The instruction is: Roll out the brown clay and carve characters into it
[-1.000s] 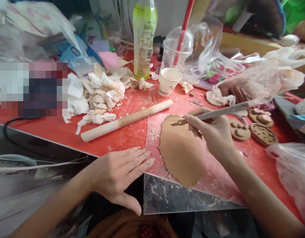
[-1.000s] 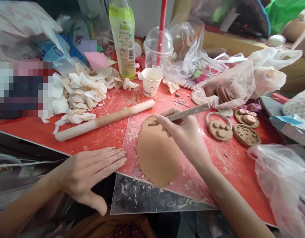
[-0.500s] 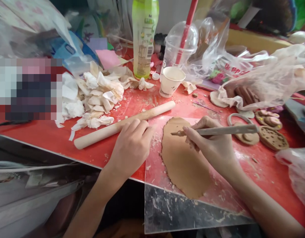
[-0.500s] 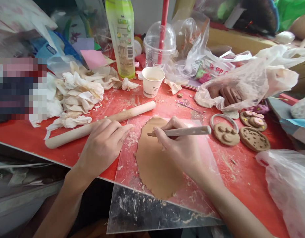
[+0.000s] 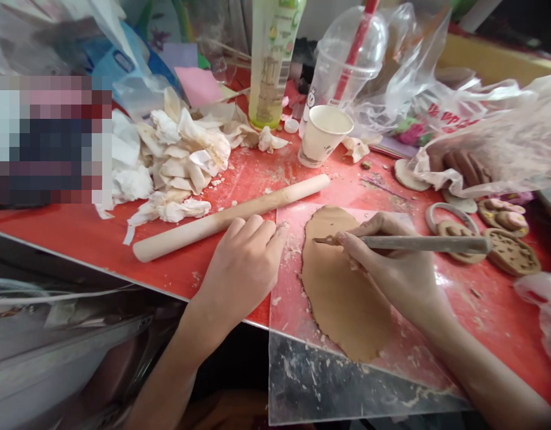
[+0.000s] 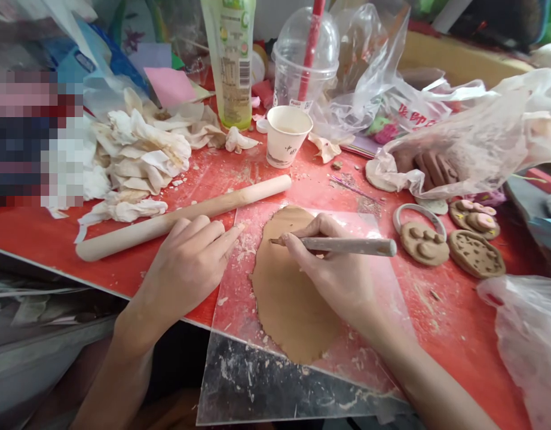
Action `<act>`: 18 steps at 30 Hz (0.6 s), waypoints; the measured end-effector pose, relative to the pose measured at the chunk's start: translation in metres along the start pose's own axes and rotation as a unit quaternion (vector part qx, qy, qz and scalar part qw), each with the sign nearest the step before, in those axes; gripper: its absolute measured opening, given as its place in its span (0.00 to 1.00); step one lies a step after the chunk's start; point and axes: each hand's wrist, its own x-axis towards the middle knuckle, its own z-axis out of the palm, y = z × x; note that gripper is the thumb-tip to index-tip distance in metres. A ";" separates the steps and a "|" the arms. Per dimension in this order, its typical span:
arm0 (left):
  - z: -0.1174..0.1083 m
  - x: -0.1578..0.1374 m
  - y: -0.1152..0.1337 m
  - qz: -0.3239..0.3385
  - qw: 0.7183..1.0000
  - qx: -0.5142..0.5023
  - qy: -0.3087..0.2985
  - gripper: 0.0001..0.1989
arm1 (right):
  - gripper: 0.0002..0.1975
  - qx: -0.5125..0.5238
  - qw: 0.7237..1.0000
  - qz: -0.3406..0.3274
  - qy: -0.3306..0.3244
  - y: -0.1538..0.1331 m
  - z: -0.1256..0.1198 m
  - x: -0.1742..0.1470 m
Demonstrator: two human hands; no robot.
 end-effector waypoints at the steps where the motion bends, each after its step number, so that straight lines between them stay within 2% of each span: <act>1: 0.000 0.000 0.000 0.001 1.000 -0.004 0.001 0.06 | 0.16 -0.003 1.000 -0.001 0.001 0.000 0.000 0.000; 8: 0.002 0.000 0.000 0.001 1.000 -0.006 0.000 0.10 | 0.15 0.012 1.000 -0.018 -0.002 0.000 0.002 -0.001; 18: 0.000 -0.001 0.000 0.003 1.000 -0.009 -0.003 0.10 | 0.15 0.001 1.000 -0.018 -0.002 -0.002 0.002 -0.001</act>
